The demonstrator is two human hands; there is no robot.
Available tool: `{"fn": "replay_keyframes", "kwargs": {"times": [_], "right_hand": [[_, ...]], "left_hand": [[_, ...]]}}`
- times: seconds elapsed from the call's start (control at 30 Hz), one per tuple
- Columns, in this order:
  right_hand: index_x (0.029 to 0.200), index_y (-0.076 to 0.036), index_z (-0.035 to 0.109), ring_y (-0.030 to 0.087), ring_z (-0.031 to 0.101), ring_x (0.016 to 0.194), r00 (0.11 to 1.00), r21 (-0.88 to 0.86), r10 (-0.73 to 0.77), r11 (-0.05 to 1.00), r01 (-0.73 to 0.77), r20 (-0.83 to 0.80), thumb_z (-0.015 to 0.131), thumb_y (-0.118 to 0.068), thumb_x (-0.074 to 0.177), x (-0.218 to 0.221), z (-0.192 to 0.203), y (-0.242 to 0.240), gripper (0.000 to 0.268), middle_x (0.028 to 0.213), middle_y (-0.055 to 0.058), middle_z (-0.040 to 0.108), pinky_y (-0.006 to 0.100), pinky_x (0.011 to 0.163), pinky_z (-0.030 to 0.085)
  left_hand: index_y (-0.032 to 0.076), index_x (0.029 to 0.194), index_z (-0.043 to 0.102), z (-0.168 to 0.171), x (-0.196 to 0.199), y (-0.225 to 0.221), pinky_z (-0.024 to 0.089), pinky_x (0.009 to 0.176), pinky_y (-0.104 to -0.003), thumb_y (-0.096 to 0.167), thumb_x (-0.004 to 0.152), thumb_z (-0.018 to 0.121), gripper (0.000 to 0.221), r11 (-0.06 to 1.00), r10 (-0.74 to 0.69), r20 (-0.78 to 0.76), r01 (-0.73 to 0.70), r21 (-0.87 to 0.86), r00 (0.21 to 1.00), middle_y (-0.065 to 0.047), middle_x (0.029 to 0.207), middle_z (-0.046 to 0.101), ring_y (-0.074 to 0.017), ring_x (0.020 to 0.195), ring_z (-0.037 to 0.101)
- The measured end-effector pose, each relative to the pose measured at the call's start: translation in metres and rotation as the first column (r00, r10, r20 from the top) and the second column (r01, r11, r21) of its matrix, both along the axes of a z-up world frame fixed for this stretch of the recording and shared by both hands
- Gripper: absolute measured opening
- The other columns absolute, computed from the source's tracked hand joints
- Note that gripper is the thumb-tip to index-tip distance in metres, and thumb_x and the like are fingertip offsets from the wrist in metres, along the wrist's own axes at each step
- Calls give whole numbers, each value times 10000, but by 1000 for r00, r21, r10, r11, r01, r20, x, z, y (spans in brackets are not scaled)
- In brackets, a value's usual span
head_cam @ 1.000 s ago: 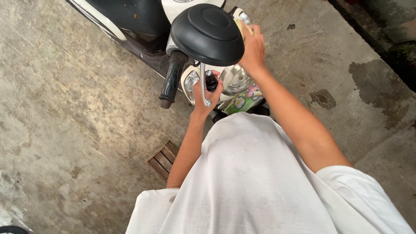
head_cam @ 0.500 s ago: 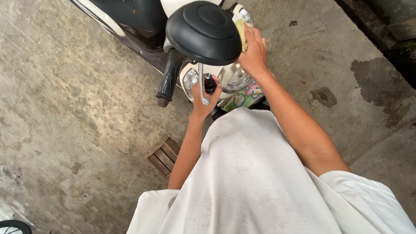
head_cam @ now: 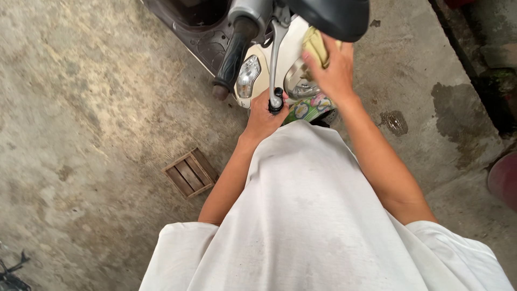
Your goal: The person cleans a scooter by spraying a cleaning solution from a bottle onto various parts and wiping them with a cloth. The person cleans the side panels, footrest, handlebars, headlight, mirrors, and seat area.
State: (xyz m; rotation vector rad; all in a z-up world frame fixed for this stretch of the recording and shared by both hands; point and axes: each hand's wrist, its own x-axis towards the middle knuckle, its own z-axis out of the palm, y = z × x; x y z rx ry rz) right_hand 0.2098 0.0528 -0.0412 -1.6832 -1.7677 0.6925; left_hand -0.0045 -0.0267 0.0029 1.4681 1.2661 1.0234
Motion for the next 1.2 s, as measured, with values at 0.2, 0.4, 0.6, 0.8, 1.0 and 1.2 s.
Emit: {"fn": "replay_keyframes", "kwargs": {"times": [0.2,0.4,0.6,0.8,1.0,1.2], "right_hand": [[1485,-111,578,381,529,1214,991,30,15,999,-19,132,758,-266,998,-19,12,-19,542,1325,197,494,493,996,482],[1429,-126,620,350,600,1089,970,21,156,986,-163,185,769,-189,903,-21,20,-38,551,1253,183,514,442,844,553],[1485,-67,598,304,648,1074,998,68,-40,997,36,50,762,-251,1015,-13,17,3,530,1224,150,529,442,902,546],[1435,-68,621,371,584,1109,964,120,113,982,-145,239,816,-246,923,-59,19,-31,576,1223,197,512,468,840,524],[1414,-173,629,371,579,1153,956,9,244,969,-249,160,854,-259,891,-56,26,-51,576,1294,168,523,470,904,530],[1583,-41,397,341,482,1230,991,137,106,984,-117,84,824,-248,1007,-24,6,-12,747,1312,177,456,499,1073,422]], "left_hand": [[9,966,620,-2,-4,-12,526,687,-319,16,853,717,149,998,26,-19,-25,53,999,-96,799,645,-186,702,647],[-15,932,570,-7,-4,-23,545,701,-320,19,854,717,170,998,53,-6,-53,17,999,-123,863,696,-211,745,704],[-28,955,578,-5,-8,-29,563,725,-320,1,844,705,171,997,60,23,-61,47,998,-123,899,709,-216,775,721],[-6,941,591,-3,-11,-31,557,711,-314,-14,838,702,151,997,72,35,-73,38,997,-104,874,703,-200,753,708],[-6,950,599,2,-19,-32,546,694,-312,-7,838,700,151,996,74,54,-76,43,996,-107,869,686,-188,725,676],[-3,940,601,6,-20,-31,518,653,-311,-4,846,696,134,996,77,44,-79,41,996,-106,809,648,-176,669,626]]}}
